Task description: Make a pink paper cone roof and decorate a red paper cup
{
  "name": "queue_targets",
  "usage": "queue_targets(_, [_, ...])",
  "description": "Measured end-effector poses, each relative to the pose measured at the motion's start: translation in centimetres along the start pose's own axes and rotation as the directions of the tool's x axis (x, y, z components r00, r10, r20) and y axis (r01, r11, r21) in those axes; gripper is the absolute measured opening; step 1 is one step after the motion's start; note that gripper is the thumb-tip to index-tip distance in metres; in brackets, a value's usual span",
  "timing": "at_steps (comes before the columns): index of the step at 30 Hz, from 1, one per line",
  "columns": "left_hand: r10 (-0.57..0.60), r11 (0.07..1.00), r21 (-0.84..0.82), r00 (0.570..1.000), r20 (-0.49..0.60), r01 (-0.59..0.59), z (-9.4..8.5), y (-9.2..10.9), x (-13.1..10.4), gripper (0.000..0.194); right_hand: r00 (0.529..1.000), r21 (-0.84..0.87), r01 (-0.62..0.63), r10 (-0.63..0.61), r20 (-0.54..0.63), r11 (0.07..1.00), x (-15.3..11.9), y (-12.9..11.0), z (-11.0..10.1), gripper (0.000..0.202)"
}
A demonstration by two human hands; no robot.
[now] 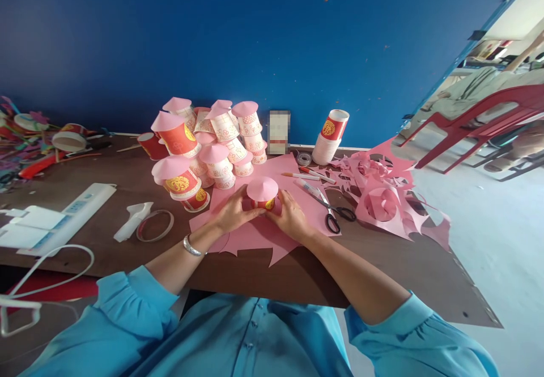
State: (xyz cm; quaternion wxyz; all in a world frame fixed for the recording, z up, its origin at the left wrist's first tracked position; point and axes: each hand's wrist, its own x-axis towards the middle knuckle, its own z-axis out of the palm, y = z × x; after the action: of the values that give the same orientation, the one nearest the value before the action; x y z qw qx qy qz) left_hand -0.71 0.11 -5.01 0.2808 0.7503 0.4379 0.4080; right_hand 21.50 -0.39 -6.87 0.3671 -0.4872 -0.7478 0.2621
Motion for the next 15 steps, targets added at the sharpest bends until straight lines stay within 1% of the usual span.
queue_targets(3, [0.015,1.0,0.027,0.997,-0.08,-0.013,-0.1,0.5,-0.1,0.051,0.998,-0.014,0.059,-0.059,-0.026,0.998,0.0,0.4,0.2,0.065])
queue_targets(5, [0.04,0.999,0.029,0.992,-0.122,-0.037,-0.6,1.3,0.1,0.05,0.994,-0.009,0.105,-0.105,-0.029,0.994,0.0,0.5,0.1,0.068])
queue_targets(7, [0.091,0.996,0.035,0.982,-0.163,-0.087,-1.4,2.4,0.4,0.049,0.988,0.0,0.154,-0.154,-0.03,0.988,0.0,0.5,-0.1,0.068])
queue_targets(9, [0.131,0.991,0.046,0.973,-0.192,-0.125,-2.4,3.6,0.7,0.048,0.98,0.005,0.197,-0.197,-0.04,0.98,0.0,0.6,-0.4,0.066])
queue_targets(11, [0.145,0.989,0.038,0.967,-0.209,-0.14,-3.6,4.7,0.6,0.052,0.975,0.006,0.216,-0.215,-0.061,0.976,0.0,0.7,-0.6,0.063])
queue_targets(14, [0.147,0.987,-0.026,0.958,-0.248,-0.158,-6.0,6.5,-0.6,0.059,0.98,0.005,0.187,-0.186,-0.064,0.982,0.1,1.0,-0.6,0.055])
queue_targets(15, [0.138,0.986,-0.048,0.95,-0.281,-0.157,-7.0,7.1,-1.2,0.059,0.983,0.006,0.174,-0.173,-0.053,0.985,0.1,1.1,-0.5,0.053])
